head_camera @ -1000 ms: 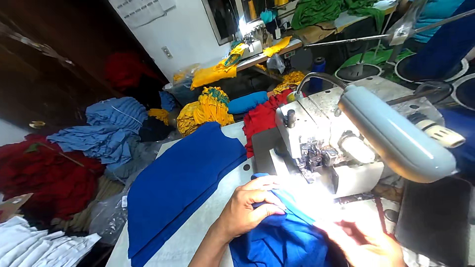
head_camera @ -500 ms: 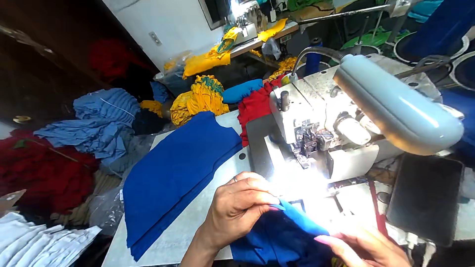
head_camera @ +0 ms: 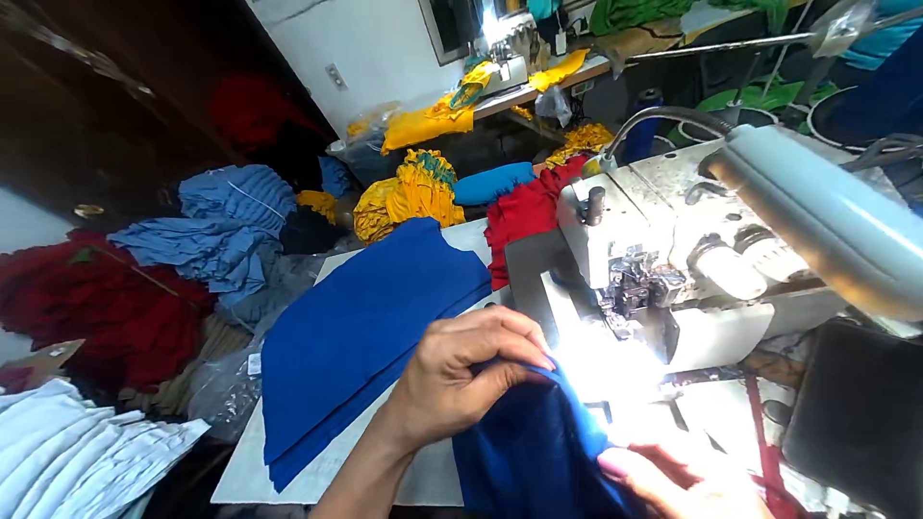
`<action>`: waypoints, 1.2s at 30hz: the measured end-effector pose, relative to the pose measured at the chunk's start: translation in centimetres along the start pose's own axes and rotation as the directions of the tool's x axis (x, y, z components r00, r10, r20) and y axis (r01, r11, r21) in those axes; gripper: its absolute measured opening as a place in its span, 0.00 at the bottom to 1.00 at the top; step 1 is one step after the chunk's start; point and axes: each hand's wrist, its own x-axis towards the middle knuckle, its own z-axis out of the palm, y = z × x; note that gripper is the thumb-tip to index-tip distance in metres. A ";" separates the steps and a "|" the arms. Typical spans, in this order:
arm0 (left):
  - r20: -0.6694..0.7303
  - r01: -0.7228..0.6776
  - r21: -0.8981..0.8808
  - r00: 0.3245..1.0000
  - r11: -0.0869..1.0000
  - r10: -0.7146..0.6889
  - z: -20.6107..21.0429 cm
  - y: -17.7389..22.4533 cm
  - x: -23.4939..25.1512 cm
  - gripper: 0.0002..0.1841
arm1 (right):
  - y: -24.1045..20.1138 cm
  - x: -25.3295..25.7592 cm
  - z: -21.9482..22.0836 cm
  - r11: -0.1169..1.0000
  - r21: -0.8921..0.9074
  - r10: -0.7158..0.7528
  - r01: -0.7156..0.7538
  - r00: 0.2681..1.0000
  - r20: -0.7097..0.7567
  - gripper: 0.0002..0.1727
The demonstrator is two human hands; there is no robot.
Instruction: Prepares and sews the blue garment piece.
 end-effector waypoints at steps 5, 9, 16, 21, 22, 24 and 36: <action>-0.015 -0.016 0.150 1.000 0.989 0.018 -1.1 -0.2 0.9 0.03 | 0.2 1.6 -0.2 0.913 -0.219 -0.361 0.345 0.932 -0.037 0.06; -0.001 0.086 0.020 0.996 0.996 -0.086 0.8 0.8 -1.5 0.06 | 2.6 1.9 -1.9 0.726 -0.535 -0.523 0.432 0.852 -0.022 0.06; 0.077 0.250 -0.253 0.968 0.934 -0.239 7.1 2.1 -3.1 0.09 | 1.0 1.3 -1.6 0.982 -0.181 0.025 -0.053 0.987 -0.156 0.03; 0.055 0.306 -0.214 0.952 0.928 -0.301 8.4 2.1 -4.3 0.09 | 1.9 -0.2 -2.3 0.993 -0.040 0.107 -0.112 0.988 -0.114 0.09; 0.043 0.302 -0.214 0.953 0.929 -0.300 8.5 2.7 -4.2 0.09 | 1.9 -0.5 -2.2 0.991 -0.045 0.121 -0.128 0.984 -0.128 0.09; 0.111 0.256 -0.349 0.966 0.902 -0.232 8.6 4.3 -3.9 0.09 | 2.0 -0.6 -2.1 0.986 -0.100 0.114 -0.130 0.981 -0.155 0.05; 0.163 0.313 -0.162 0.944 0.936 -0.287 7.7 0.0 -8.5 0.10 | 0.3 0.6 -1.0 0.766 -0.526 -0.314 0.368 0.930 0.194 0.10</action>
